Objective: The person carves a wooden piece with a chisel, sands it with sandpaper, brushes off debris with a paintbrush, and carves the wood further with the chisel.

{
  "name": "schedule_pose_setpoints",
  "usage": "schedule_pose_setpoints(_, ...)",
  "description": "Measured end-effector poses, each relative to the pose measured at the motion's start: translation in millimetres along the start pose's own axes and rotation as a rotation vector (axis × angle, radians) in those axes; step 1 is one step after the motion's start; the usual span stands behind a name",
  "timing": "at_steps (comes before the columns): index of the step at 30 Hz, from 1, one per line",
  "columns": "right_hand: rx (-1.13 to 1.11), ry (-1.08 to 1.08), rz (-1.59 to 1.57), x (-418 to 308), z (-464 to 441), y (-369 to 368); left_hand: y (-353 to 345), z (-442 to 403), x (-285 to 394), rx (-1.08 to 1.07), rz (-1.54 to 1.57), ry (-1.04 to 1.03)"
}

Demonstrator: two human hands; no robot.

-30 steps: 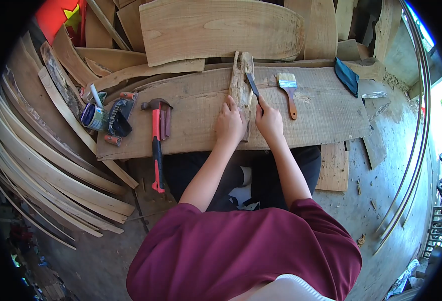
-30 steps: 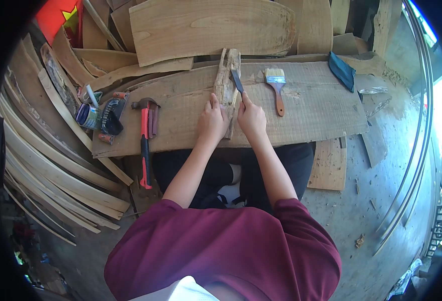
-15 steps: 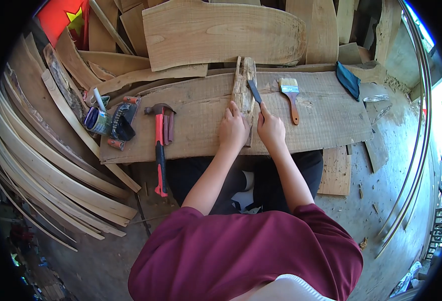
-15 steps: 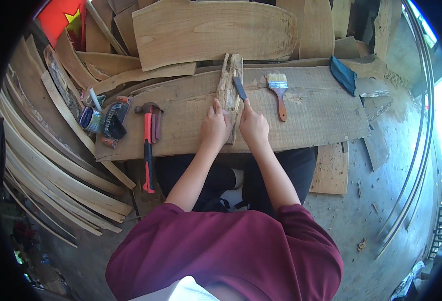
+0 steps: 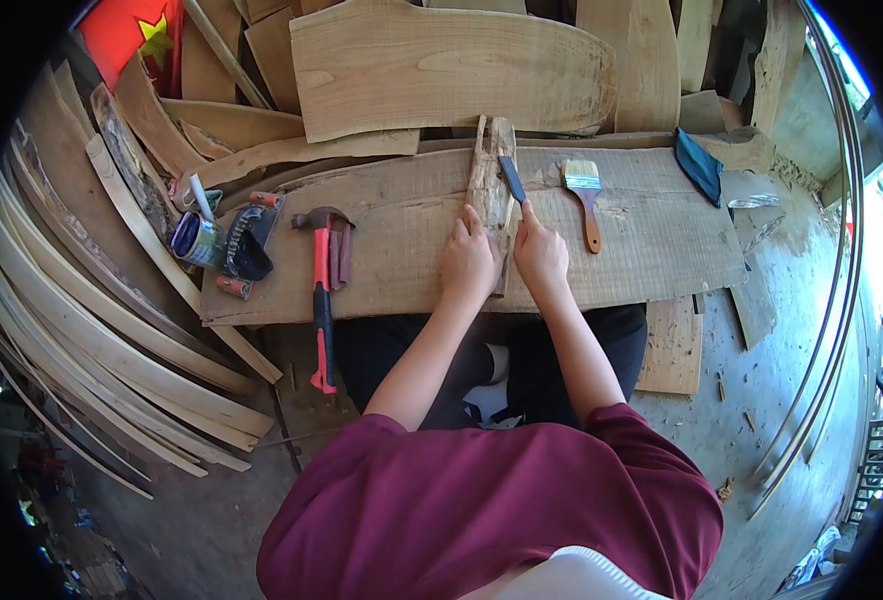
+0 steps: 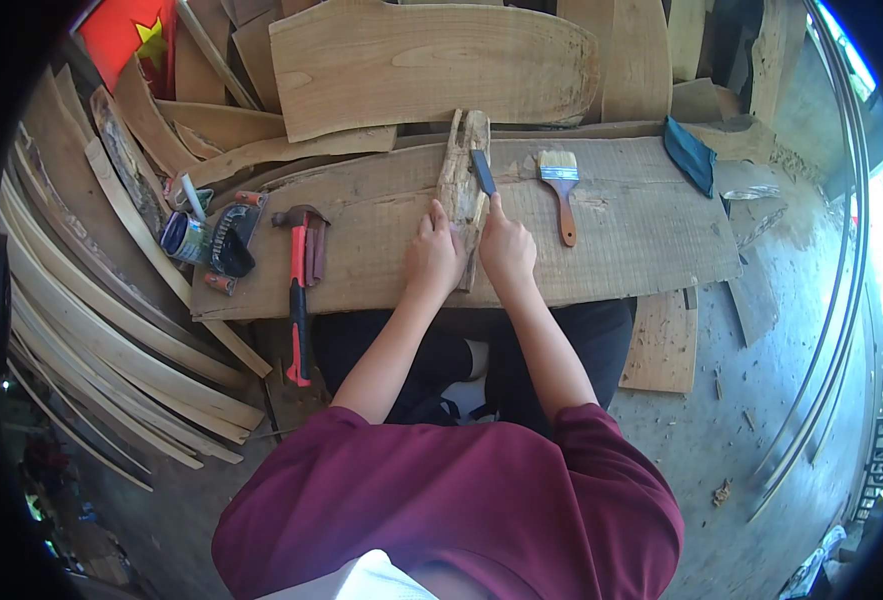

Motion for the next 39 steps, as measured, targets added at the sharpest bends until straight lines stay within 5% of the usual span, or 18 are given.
schedule_pose_setpoints(39,-0.090,-0.051,0.088,-16,-14,-7,-1,4,5,0.035,0.034,-0.034)
Point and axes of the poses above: each hand's wrist, its own z-axis away from the middle knuckle, its own y-axis out of the back of the hand, x = y × z, the point moved 3 cm from there along -z, towards the middle knuckle, and after that the axes turned 6 degrees about z, right-handed, at the moved point
